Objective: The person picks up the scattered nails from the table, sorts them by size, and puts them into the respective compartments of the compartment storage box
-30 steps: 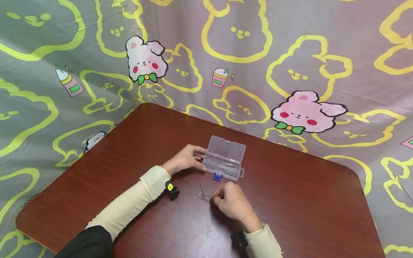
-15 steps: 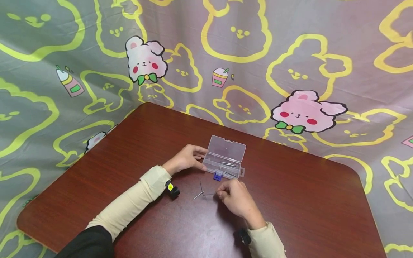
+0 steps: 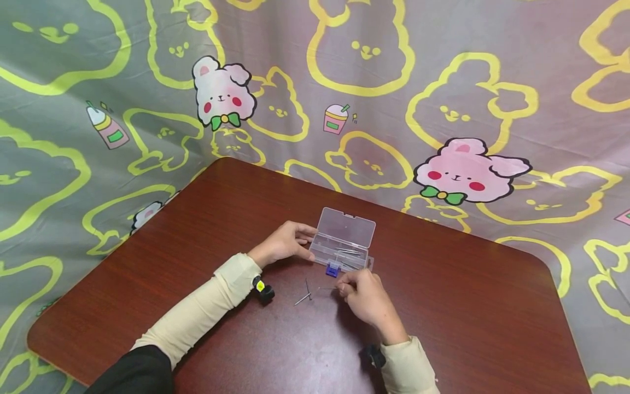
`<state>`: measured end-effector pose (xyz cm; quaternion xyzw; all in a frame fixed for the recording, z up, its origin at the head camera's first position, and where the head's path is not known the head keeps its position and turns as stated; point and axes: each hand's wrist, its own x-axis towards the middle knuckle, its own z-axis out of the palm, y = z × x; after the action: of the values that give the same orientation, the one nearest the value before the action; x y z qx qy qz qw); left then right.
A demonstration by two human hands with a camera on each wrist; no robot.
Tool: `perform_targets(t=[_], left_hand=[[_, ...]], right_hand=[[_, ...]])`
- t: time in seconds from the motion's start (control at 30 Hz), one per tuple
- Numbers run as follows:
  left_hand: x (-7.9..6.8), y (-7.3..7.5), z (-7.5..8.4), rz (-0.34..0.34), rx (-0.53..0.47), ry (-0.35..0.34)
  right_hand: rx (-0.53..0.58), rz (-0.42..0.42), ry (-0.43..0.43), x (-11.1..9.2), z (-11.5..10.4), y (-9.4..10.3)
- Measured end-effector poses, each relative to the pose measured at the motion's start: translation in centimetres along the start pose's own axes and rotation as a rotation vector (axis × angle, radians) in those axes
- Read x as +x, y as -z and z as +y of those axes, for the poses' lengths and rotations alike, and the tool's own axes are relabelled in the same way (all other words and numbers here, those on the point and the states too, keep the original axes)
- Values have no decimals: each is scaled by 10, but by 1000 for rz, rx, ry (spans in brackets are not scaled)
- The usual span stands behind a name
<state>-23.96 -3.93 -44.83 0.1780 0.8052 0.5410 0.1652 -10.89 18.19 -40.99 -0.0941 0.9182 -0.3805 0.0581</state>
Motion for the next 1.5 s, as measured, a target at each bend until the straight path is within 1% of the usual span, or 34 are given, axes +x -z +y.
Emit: perform_targets(t=[0.33,0.57,0.63,0.77,1.13,1.37,1.5], left_hand=[[0,2,-1,-7,0,-7],[0,2,-3,-6,0,3],[0,1,-3,-6,3,2],[-1,1,-2,-2,6,5],[-1,2,-2,-5,-6,0],[-1,2,-2,-6,-9,0],[0,2,-1,-6,-4,-5]], right_hand=[[-43,57,-5,8,6,15],[0,87,-24,19,13,20],[-4,95,-22,22,15,21],[-14,108,-33,26,17,22],[4,131,-105,35,22,24],[-57,155,-112,39,24,24],[-71,160,-135,40,25,24]])
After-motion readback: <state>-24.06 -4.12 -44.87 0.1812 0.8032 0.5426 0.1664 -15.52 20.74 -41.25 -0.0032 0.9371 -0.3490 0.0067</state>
